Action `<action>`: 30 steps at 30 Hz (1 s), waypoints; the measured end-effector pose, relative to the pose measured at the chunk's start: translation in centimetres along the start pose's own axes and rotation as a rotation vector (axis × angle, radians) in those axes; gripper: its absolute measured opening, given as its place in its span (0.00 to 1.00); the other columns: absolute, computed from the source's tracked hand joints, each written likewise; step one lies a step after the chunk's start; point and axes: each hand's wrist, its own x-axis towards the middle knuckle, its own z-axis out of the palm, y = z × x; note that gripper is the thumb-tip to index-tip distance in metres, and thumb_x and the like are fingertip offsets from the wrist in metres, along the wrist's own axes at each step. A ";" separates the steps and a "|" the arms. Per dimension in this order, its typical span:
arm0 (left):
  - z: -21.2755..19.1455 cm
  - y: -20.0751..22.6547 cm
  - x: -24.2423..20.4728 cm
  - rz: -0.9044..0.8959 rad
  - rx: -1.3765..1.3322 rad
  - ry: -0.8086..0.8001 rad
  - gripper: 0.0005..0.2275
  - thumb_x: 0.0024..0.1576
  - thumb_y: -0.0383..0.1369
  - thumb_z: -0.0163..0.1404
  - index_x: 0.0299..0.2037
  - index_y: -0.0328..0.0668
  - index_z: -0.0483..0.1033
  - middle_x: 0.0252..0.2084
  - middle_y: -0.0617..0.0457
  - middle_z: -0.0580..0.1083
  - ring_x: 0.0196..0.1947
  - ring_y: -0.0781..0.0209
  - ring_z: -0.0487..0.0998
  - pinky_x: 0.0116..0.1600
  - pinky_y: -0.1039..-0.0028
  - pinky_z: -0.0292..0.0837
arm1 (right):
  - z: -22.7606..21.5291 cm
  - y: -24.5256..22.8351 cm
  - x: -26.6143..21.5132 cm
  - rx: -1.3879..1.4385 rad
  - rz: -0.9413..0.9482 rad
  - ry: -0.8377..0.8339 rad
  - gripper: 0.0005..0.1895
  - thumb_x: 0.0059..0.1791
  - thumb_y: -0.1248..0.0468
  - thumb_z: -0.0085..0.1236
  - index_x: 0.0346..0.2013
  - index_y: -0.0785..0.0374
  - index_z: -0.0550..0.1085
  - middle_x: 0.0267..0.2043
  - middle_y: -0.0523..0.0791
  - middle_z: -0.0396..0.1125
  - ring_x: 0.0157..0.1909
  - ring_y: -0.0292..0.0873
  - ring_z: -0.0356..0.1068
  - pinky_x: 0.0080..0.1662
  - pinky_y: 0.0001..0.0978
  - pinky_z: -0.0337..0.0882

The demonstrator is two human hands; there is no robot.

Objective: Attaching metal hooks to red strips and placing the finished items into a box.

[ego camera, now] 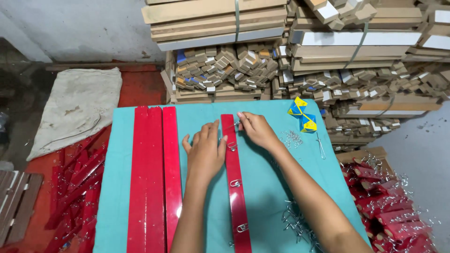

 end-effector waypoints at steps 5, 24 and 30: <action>2.1 -1.9 2.3 -0.029 -0.022 -0.068 0.21 0.66 0.32 0.40 0.71 0.43 0.61 0.70 0.46 0.61 0.69 0.38 0.61 0.69 0.32 0.38 | 2.0 4.9 3.9 -0.048 0.112 -0.012 0.24 0.62 0.55 0.39 0.28 0.62 0.74 0.25 0.49 0.74 0.33 0.54 0.73 0.41 0.45 0.72; 4.9 -3.5 4.6 -0.042 0.029 -0.200 0.27 0.64 0.24 0.37 0.74 0.57 0.58 0.78 0.58 0.54 0.76 0.39 0.49 0.69 0.30 0.35 | 2.5 6.8 4.9 -0.013 0.185 0.044 0.24 0.61 0.55 0.39 0.24 0.59 0.70 0.21 0.48 0.71 0.32 0.52 0.72 0.42 0.46 0.72; 5.3 -3.8 4.5 -0.035 0.046 -0.177 0.27 0.63 0.24 0.38 0.74 0.58 0.58 0.78 0.59 0.54 0.76 0.39 0.49 0.69 0.29 0.35 | 2.6 6.9 4.9 -0.053 0.188 0.029 0.24 0.61 0.55 0.40 0.25 0.61 0.71 0.22 0.50 0.72 0.33 0.56 0.73 0.42 0.48 0.72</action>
